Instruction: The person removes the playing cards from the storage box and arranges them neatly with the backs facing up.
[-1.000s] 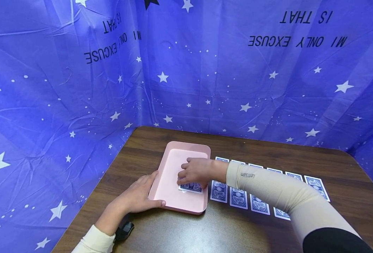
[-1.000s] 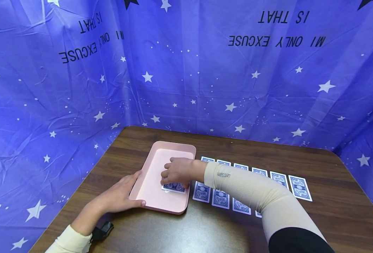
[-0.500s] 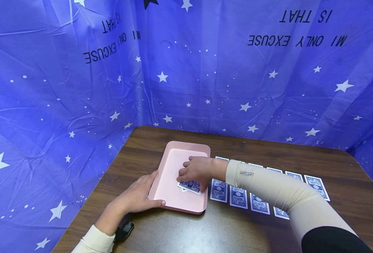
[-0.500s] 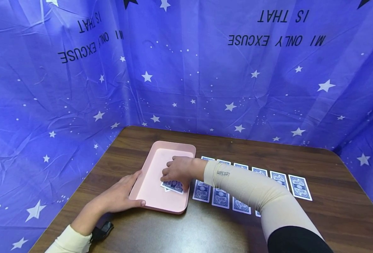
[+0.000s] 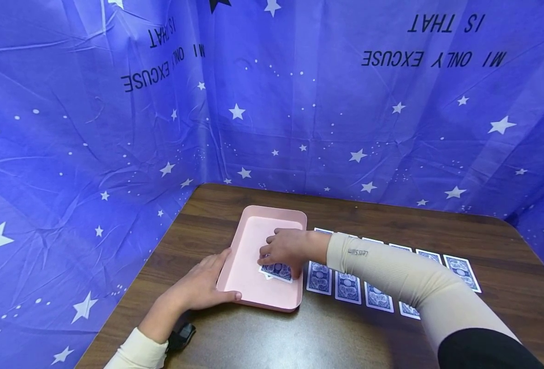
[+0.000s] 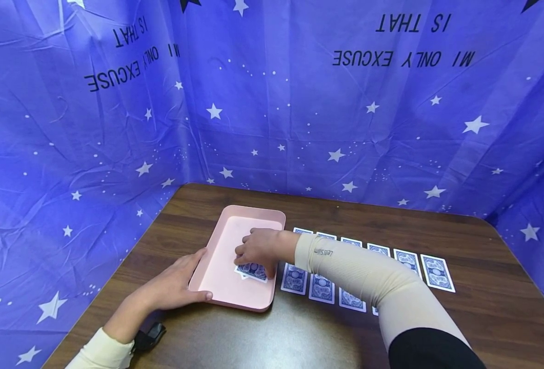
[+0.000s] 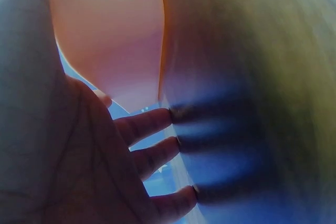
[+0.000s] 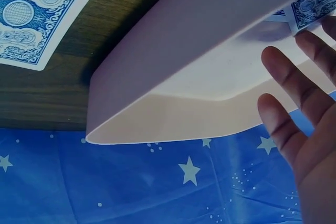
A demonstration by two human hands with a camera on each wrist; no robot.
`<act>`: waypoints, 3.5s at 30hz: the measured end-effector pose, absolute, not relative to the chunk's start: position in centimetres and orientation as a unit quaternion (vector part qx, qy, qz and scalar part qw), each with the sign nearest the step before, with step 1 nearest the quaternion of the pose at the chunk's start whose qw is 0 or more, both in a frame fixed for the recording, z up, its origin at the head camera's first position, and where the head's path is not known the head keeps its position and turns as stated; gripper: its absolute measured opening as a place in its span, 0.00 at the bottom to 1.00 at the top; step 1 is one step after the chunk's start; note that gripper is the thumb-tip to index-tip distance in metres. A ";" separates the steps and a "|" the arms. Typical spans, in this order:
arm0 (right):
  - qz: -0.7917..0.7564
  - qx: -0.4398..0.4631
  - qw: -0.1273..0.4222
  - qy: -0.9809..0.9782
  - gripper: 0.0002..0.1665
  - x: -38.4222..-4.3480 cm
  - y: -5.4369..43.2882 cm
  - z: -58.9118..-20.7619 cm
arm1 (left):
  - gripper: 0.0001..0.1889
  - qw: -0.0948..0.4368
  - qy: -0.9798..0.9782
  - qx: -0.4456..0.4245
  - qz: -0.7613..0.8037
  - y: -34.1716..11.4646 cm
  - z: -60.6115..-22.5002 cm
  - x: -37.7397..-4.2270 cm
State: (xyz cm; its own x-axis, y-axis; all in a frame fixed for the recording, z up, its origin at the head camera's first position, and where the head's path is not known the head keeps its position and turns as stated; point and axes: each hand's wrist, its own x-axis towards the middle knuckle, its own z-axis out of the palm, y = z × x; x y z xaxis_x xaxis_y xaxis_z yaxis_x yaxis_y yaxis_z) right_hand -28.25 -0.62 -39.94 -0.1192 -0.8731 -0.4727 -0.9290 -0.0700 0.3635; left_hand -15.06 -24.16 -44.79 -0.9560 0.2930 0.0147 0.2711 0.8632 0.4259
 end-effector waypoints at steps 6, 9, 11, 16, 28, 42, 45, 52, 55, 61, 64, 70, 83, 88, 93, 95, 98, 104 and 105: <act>0.300 -0.675 0.033 0.673 0.57 -28.4 -0.4 -39.9 | 0.60 0.025 0.965 0.149 0.214 -24.1 -44.7 -15.1; 0.287 -0.680 0.032 0.674 0.57 -28.5 -0.2 -39.8 | 0.60 0.025 0.964 0.150 0.216 -24.0 -44.7 -15.1; 0.277 -0.681 0.031 0.677 0.56 -28.5 0.0 -39.7 | 0.60 0.026 0.964 0.151 0.218 -23.9 -44.7 -15.1; 0.258 -0.676 0.026 0.690 0.56 -28.6 0.3 -39.4 | 0.60 0.029 0.964 0.151 0.217 -23.8 -44.7 -15.1; 0.201 -0.651 0.009 0.732 0.56 -29.0 2.1 -38.2 | 0.60 0.029 0.966 0.143 0.212 -23.9 -44.8 -15.0; 0.120 -0.638 -0.040 0.760 0.58 -28.6 5.8 -35.7 | 0.60 0.025 0.966 0.144 0.212 -24.0 -44.7 -15.0; 0.119 -0.624 -0.040 0.771 0.57 -28.3 6.9 -35.8 | 0.60 0.028 0.966 0.146 0.210 -23.8 -44.8 -15.1; 0.102 -0.583 -0.035 0.806 0.57 -27.2 10.3 -36.6 | 0.60 0.033 0.966 0.144 0.213 -23.7 -44.8 -15.0; 0.093 -0.561 -0.040 0.822 0.57 -26.5 11.9 -36.9 | 0.61 0.032 0.965 0.144 0.215 -23.7 -44.8 -15.0; 0.068 -0.521 -0.057 0.849 0.57 -25.3 15.3 -37.0 | 0.61 0.030 0.966 0.142 0.214 -23.7 -44.8 -14.9; 0.059 -0.496 -0.052 0.864 0.57 -24.8 17.0 -37.2 | 0.61 0.030 0.966 0.144 0.213 -23.6 -44.8 -15.0; 0.046 -0.452 -0.055 0.889 0.58 -24.0 21.0 -37.9 | 0.61 0.029 0.965 0.147 0.215 -23.4 -44.9 -15.1; 0.025 -0.349 -0.046 0.935 0.55 -21.3 29.2 -39.8 | 0.61 0.022 0.966 0.147 0.214 -23.7 -45.1 -14.9; 0.015 -0.316 -0.040 0.948 0.53 -20.7 32.0 -41.0 | 0.61 0.021 0.966 0.149 0.212 -23.7 -45.0 -14.9; 0.005 -0.287 -0.026 0.958 0.54 -20.2 33.9 -41.9 | 0.61 0.023 0.966 0.148 0.211 -23.6 -45.1 -14.9; 0.002 -0.281 -0.021 0.960 0.54 -20.1 34.4 -42.2 | 0.61 0.022 0.966 0.149 0.209 -23.7 -45.1 -14.9; 0.000 -0.273 -0.014 0.962 0.55 -19.9 35.1 -42.5 | 0.61 0.023 0.966 0.148 0.209 -23.7 -45.2 -14.9; 0.002 -0.254 0.002 0.967 0.55 -19.5 36.1 -42.9 | 0.61 0.022 0.966 0.149 0.210 -23.7 -45.1 -14.9; 0.001 -0.252 0.004 0.968 0.55 -19.5 36.2 -43.0 | 0.61 0.021 0.966 0.150 0.210 -23.7 -45.1 -14.9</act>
State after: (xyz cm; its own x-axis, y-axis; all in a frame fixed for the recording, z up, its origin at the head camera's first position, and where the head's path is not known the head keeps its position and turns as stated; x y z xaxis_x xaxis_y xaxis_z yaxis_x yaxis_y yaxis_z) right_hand -19.45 36.25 -43.01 -0.8726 -0.4883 -0.0083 -0.4883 0.8727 0.0002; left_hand -14.94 -23.71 -45.14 -0.9543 0.2982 0.0215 0.2802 0.8668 0.4124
